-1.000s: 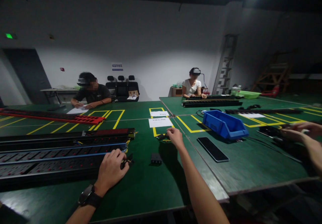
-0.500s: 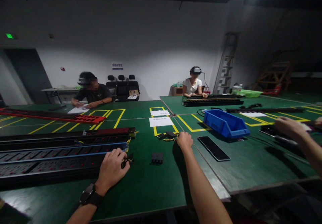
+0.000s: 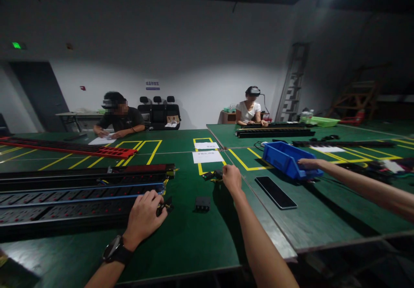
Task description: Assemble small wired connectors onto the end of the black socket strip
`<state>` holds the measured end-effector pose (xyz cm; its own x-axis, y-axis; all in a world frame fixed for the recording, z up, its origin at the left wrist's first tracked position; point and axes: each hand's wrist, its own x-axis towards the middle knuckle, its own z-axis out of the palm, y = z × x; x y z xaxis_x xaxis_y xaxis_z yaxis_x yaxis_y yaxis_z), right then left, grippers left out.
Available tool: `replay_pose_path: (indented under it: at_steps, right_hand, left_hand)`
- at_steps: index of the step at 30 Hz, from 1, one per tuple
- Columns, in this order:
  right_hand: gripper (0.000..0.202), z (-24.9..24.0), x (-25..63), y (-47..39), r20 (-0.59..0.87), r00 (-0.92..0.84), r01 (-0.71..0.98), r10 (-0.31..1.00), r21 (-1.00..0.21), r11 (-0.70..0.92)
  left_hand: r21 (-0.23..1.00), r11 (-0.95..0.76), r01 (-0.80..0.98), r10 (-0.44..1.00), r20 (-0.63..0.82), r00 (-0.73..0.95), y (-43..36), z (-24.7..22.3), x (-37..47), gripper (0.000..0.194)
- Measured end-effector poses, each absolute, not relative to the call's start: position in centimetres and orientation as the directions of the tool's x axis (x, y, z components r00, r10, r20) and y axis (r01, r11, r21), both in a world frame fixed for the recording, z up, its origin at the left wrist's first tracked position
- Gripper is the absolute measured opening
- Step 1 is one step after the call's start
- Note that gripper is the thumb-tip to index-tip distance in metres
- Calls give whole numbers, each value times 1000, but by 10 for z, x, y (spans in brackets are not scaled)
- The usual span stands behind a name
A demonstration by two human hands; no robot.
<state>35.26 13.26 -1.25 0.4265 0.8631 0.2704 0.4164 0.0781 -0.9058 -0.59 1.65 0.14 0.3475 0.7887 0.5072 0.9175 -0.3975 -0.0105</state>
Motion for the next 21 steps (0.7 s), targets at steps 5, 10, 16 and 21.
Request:
replay_pose_path:
  at_steps: [5, 10, 16, 21]
  right_hand:
    - [22, -16, 312, 134, 567, 166, 731, 807, -619, 285]
    - [25, -25, 268, 122, 538, -232, 721, 810, -464, 515]
    - [28, -27, 260, 109, 373, -440, 730, 817, -382, 567]
    - [21, -27, 271, 111, 363, -413, 781, 835, -330, 530]
  left_hand:
    - [-4, -389, 921, 798, 498, 340, 18, 1, -6, 10]
    - [-13, -383, 924, 796, 502, 338, 18, 0, -5, 8]
    - [-2, -385, 923, 801, 496, 335, 16, 0, -4, 9]
    - [15, -394, 919, 801, 497, 335, 16, -1, -3, 10]
